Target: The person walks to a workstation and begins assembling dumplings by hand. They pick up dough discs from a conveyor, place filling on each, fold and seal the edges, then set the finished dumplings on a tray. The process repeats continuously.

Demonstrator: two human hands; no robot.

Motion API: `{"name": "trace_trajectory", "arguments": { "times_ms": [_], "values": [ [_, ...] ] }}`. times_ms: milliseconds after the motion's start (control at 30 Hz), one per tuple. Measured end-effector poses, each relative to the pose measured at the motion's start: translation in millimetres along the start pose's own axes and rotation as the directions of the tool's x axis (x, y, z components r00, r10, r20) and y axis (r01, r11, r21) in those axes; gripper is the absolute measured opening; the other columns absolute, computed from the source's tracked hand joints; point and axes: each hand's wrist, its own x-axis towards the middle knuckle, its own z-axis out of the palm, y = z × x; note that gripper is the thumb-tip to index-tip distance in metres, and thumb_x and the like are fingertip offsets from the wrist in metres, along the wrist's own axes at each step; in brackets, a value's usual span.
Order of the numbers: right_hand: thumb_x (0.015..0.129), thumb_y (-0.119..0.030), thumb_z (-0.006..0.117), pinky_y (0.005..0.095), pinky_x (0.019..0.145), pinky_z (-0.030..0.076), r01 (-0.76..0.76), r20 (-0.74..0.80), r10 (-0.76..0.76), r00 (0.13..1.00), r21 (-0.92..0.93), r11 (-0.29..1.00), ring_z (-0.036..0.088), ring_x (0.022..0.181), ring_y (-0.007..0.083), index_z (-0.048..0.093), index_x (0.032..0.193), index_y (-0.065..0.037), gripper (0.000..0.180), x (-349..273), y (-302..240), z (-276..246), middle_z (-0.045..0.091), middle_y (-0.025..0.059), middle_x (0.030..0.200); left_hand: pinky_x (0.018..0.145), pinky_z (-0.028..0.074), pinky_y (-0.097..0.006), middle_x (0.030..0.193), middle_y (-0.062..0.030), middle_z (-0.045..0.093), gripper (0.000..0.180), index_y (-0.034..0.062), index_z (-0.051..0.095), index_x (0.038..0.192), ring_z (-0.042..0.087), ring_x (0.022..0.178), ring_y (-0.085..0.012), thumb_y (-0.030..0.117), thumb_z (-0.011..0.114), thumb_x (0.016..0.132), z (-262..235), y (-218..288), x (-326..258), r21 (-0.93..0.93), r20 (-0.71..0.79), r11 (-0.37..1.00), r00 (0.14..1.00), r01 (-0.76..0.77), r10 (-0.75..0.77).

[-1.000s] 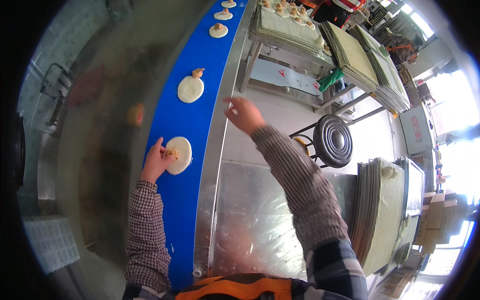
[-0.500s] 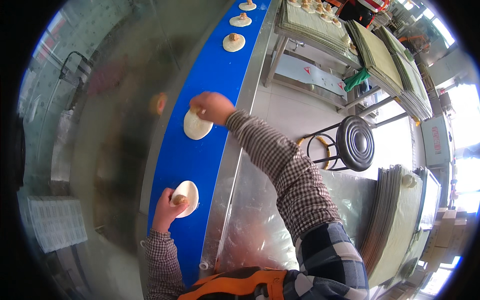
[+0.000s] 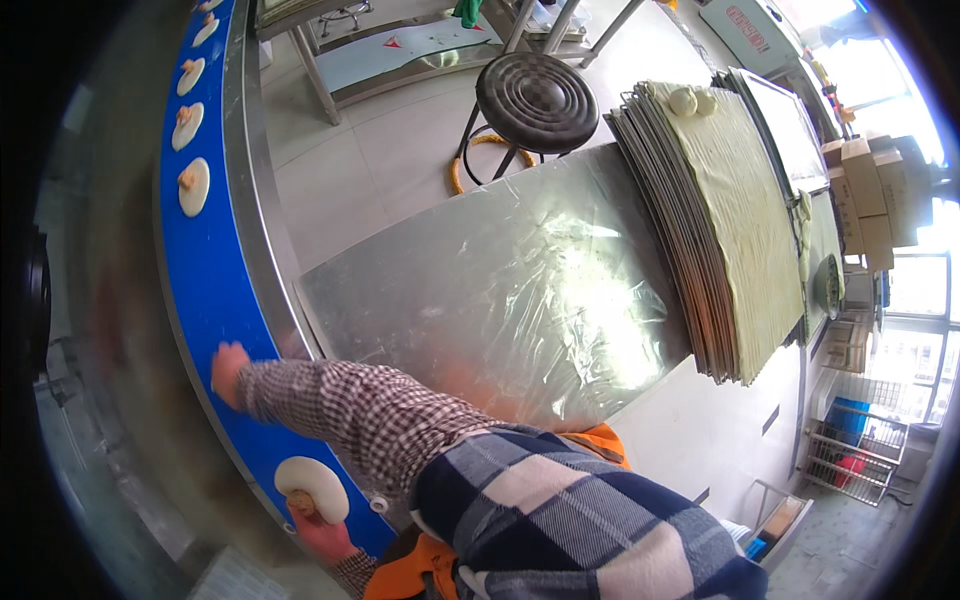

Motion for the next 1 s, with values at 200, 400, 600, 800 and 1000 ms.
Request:
{"name": "trace_trajectory", "arguments": {
  "times_ms": [200, 400, 600, 800, 1000],
  "values": [
    [0.072, -0.022, 0.077, 0.0454, 0.077, 0.051, 0.264, -0.328, 0.002, 0.945, 0.763, 0.590, 0.064, 0.087, 0.0351, 0.057, 0.110, -0.005, 0.046, -170, 83, -28, 0.065, 0.0186, 0.093, 0.068, 0.045, -0.028, 0.086, -0.0008, 0.046, 0.039, -0.0015, 0.045, 0.122, 0.049, 0.074, -0.0134, -0.001, 0.049, 0.084, 100, -35, -7, 0.034, 0.435, 0.955, 0.856, 0.295, -0.280],
    [0.086, -0.021, 0.071, 0.0318, 0.079, 0.054, -0.093, -0.067, 0.400, 0.914, 0.925, 0.368, 0.065, 0.090, 0.0178, 0.052, 0.121, 0.001, 0.045, -417, 339, -104, 0.066, 0.0111, 0.102, 0.093, 0.048, -0.032, 0.121, -0.0100, 0.055, 0.055, 0.0018, 0.037, 0.138, 0.057, 0.108, -0.0190, 0.011, 0.062, 0.090, 290, -214, 27, 0.558, 0.656, 0.695, 0.273, 0.453, -0.704],
    [0.081, -0.024, 0.069, 0.0371, 0.088, 0.049, -0.744, -0.175, 0.786, 0.593, 0.255, 0.618, 0.062, 0.103, 0.0318, 0.053, 0.123, 0.001, 0.052, -532, 455, -106, 0.062, 0.0200, 0.114, 0.095, 0.043, -0.041, 0.108, -0.0197, 0.058, 0.054, -0.0003, 0.055, 0.121, 0.056, 0.105, -0.0355, 0.020, 0.074, 0.075, 395, -364, 34, 0.512, 0.791, 0.168, 0.386, -0.842, -0.476],
    [0.077, -0.014, 0.072, 0.0365, 0.086, 0.051, -0.634, -0.504, 0.620, 0.602, 0.172, 0.754, 0.062, 0.098, 0.0320, 0.061, 0.116, -0.002, 0.042, -462, 362, -149, 0.063, 0.0151, 0.112, 0.086, 0.048, -0.037, 0.110, -0.0144, 0.056, 0.043, 0.0006, 0.051, 0.119, 0.056, 0.093, -0.0232, 0.016, 0.069, 0.083, 311, -193, 69, 0.658, 0.648, 0.219, 0.689, -0.721, 0.324],
    [0.082, -0.006, 0.065, 0.0392, 0.092, 0.050, 0.310, -0.439, -0.229, 0.869, 0.121, 0.943, 0.057, 0.112, 0.0312, 0.052, 0.129, -0.012, 0.049, -120, 203, -150, 0.053, 0.0115, 0.128, 0.084, 0.051, -0.041, 0.110, -0.0203, 0.057, 0.044, -0.0001, 0.052, 0.118, 0.059, 0.097, -0.0346, 0.022, 0.069, 0.084, 173, 11, 188, 0.941, 0.338, -0.258, 0.599, -0.219, 0.726]
  ]
}}
